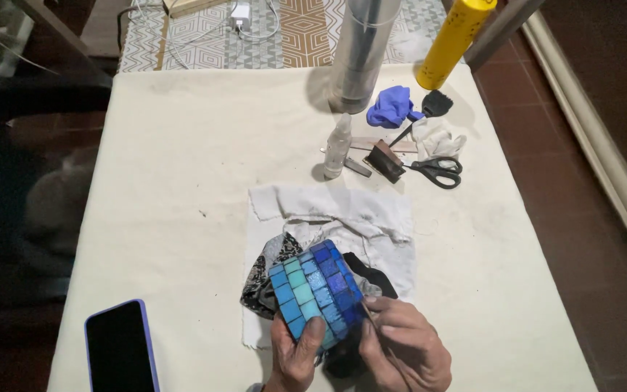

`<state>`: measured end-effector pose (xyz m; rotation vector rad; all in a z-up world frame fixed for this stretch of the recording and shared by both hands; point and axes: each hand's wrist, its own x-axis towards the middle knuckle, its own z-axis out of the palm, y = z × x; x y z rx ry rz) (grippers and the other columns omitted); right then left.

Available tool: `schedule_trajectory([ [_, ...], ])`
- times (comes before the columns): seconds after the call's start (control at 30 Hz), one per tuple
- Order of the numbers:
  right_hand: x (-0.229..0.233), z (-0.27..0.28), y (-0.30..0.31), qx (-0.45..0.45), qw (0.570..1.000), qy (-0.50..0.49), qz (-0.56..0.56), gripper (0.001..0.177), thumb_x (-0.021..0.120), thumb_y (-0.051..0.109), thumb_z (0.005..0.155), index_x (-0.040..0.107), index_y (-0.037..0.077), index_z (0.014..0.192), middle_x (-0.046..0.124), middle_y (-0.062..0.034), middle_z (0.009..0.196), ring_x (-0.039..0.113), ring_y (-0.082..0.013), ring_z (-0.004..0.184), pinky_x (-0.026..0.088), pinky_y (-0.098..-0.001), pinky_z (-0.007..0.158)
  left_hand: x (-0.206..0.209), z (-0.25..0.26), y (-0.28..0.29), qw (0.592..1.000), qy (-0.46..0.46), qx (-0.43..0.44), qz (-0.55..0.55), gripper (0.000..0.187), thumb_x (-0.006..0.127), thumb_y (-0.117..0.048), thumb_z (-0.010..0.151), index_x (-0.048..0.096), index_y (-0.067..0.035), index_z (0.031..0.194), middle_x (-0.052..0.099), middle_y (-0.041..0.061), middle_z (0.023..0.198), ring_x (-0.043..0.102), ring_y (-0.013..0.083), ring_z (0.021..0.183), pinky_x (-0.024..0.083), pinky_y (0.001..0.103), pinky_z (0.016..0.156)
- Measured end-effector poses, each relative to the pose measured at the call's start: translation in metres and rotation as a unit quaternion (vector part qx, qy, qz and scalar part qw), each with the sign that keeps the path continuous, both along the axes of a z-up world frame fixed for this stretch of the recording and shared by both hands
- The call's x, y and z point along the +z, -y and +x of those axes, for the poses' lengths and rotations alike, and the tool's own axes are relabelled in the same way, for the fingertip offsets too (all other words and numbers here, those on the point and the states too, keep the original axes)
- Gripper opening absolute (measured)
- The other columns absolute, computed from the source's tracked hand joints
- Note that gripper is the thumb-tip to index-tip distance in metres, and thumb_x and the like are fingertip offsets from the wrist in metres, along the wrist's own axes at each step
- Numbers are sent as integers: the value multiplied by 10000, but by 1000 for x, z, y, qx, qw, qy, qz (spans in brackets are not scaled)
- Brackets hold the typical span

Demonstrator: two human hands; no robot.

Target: Cleaning and refining a mosaic-tiled pot using a cloth and a wooden stick.

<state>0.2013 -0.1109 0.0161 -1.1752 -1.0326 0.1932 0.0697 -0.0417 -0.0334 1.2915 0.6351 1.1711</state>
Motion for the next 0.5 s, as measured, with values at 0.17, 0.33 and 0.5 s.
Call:
schedule_trajectory([
  [0.17,13,1,-4,-16,998,47,-40,245,788,-50,701,575,64,741,714,-111,829,784,-251,936,693,-348,854,9,4,-3,999,34,-17,17,226,529,-213,1009,605,-19,1096,578,32,817,505,159,695,452,331,670],
  [0.33,12,1,-5,-14,998,45,-47,232,785,-39,723,576,61,734,704,-118,875,776,-253,966,684,-369,906,-8,0,0,1000,26,-8,-8,246,564,-183,954,627,15,1087,619,54,819,508,155,687,465,319,661],
  [0.5,11,2,-5,-3,997,52,-54,218,795,-13,728,590,62,734,735,-130,875,793,-271,972,700,-370,885,-9,0,1,999,45,-13,-27,255,570,-166,944,631,28,1098,633,63,836,527,159,704,481,329,686],
])
